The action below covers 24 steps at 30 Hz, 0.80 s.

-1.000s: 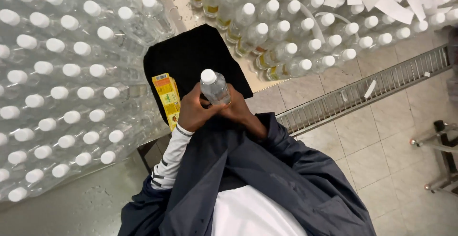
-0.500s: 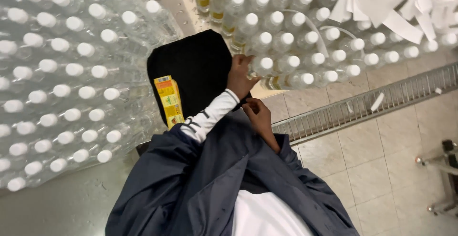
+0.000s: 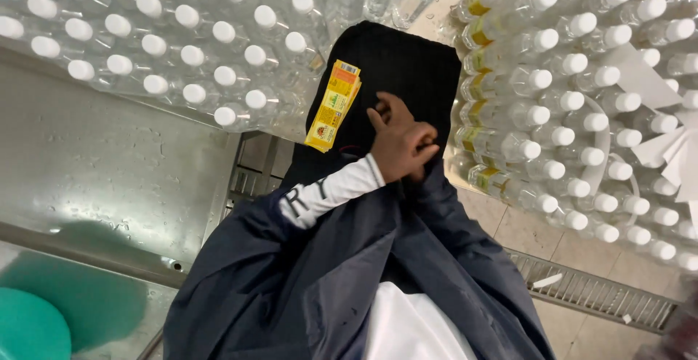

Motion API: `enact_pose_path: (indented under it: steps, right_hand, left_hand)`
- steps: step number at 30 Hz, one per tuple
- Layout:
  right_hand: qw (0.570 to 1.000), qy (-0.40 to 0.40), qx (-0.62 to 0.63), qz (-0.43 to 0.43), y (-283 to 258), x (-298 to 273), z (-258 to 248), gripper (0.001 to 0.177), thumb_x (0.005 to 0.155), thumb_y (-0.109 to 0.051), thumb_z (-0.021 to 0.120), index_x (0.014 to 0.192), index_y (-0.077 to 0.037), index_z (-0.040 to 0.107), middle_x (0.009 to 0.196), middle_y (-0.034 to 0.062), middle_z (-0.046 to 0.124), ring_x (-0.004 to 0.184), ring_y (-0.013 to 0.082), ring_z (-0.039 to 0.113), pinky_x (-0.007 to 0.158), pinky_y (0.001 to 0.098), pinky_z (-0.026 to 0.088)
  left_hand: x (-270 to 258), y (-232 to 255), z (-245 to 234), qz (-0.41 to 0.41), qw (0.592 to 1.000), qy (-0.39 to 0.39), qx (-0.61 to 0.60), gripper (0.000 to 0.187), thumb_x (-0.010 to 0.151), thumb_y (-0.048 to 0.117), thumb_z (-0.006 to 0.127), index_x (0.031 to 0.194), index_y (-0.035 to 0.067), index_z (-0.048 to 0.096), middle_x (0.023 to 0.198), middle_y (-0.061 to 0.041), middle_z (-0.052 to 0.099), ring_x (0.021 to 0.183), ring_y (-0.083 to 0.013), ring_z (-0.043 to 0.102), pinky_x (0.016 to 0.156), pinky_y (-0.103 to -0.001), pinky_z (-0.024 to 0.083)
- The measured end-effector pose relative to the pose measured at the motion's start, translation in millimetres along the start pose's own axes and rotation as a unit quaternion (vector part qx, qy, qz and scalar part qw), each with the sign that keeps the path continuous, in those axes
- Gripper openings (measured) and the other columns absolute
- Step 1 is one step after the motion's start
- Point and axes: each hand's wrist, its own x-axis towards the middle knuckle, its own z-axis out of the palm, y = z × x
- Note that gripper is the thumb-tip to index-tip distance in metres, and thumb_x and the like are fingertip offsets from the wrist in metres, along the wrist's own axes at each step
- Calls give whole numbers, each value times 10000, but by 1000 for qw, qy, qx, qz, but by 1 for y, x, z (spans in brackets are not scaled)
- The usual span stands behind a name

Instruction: Manually applying adhesive labels to plastic water bottles in a production environment.

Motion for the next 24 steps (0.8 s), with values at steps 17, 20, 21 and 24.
enact_pose_path:
  steps: [17,20,21,24]
  right_hand:
    - [988,136,-51,-58,0,63,73,566,908,-300,924,1400,-153,686,1393,115,567,1212,348,687,947,429,660]
    - [976,211,55,6,8,75,53,649,947,-237,878,1520,-156,584,1364,118,585,1128,294,734,869,388,692]
    - [956,271,116,1,11,92,41,655,977,-203,838,1555,-167,531,1311,100,596,1041,238,762,807,346,702]
    - [928,325,177,-41,12,126,-12,884,1024,-204,868,1713,-125,320,1507,172,483,1232,255,668,986,380,644]
  left_hand:
    - [-81,-169,-86,-265,949,-38,168,867,863,165,931,1553,13,429,1270,-198,537,1203,-462,627,920,-631,619]
    - [-82,-174,-88,-263,950,-72,150,793,911,126,889,1544,16,424,1267,-218,584,1213,-458,646,911,-656,609]
    - [-75,-175,-92,-250,955,-66,144,763,946,81,853,1556,-1,403,1272,-245,612,1218,-474,654,950,-645,595]
    - [-84,-191,-89,-174,975,-37,136,493,934,96,842,1310,48,527,1055,-174,642,1012,-439,703,845,-598,574]
